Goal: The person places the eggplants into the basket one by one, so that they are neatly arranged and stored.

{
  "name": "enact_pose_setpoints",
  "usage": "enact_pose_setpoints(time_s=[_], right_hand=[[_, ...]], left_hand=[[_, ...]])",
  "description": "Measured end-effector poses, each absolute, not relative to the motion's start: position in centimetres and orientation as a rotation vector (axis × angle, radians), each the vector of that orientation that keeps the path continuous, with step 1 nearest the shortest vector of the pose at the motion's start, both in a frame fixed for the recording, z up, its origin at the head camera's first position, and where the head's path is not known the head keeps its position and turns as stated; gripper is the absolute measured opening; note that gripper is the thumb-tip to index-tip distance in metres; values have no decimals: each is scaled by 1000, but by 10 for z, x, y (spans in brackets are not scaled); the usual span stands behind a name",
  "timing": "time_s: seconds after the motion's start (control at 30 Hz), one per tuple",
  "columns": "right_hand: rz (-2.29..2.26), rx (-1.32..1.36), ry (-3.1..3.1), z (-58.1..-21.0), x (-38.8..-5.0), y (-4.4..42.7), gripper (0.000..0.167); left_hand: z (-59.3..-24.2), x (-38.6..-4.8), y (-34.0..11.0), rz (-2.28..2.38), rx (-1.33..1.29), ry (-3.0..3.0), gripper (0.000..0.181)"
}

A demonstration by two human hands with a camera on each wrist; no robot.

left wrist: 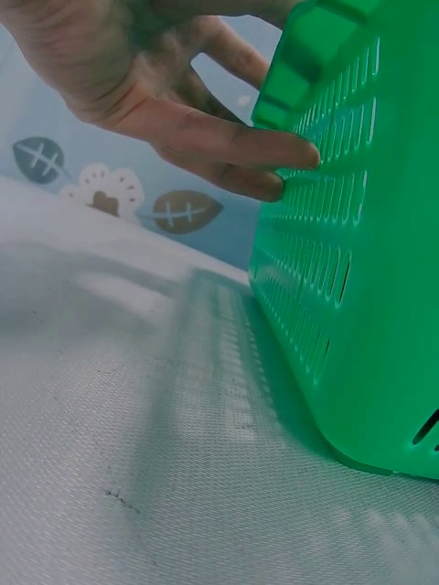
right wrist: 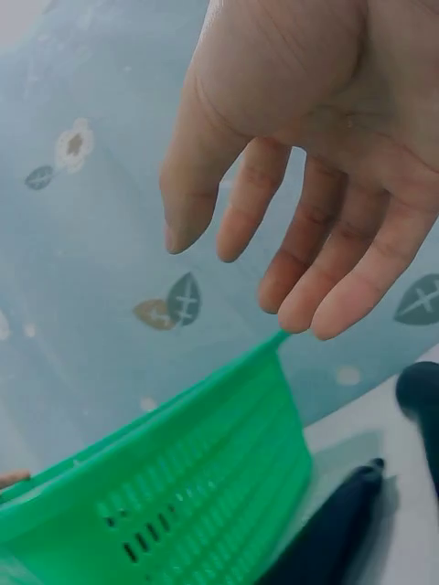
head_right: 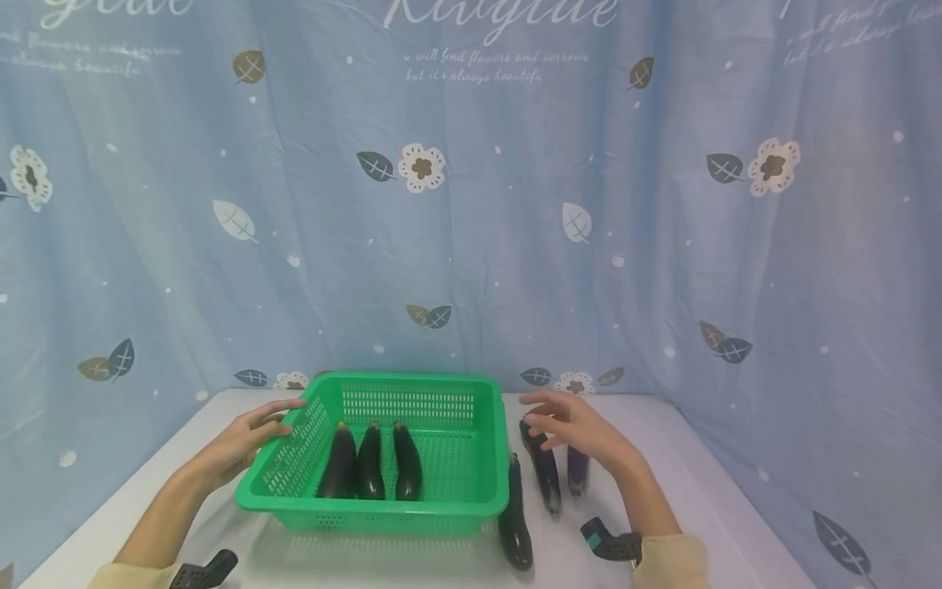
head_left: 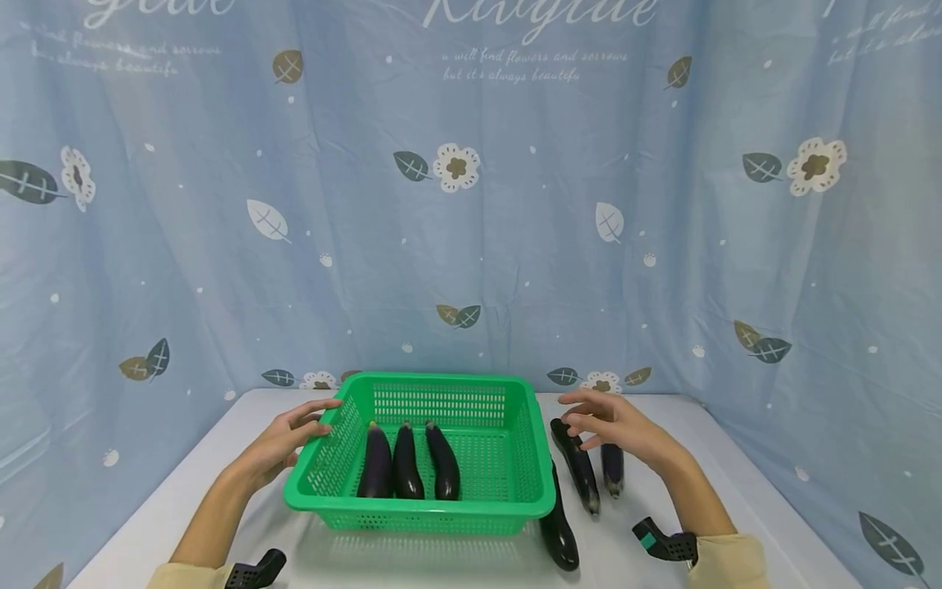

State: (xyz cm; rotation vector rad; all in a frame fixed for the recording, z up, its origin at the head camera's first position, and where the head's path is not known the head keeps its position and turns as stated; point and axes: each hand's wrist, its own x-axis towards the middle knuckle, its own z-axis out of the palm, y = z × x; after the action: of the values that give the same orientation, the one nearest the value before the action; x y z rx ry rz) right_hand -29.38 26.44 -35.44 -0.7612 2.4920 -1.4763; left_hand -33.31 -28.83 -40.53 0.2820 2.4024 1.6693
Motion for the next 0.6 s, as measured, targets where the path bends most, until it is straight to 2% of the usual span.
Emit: enact_pose_setpoints(time_s=[0.6], right_hand=[[-1487,-458,2647,-385,-310,303,51]], left_hand=[[-403,-333,-287,1683,275,2389,61]])
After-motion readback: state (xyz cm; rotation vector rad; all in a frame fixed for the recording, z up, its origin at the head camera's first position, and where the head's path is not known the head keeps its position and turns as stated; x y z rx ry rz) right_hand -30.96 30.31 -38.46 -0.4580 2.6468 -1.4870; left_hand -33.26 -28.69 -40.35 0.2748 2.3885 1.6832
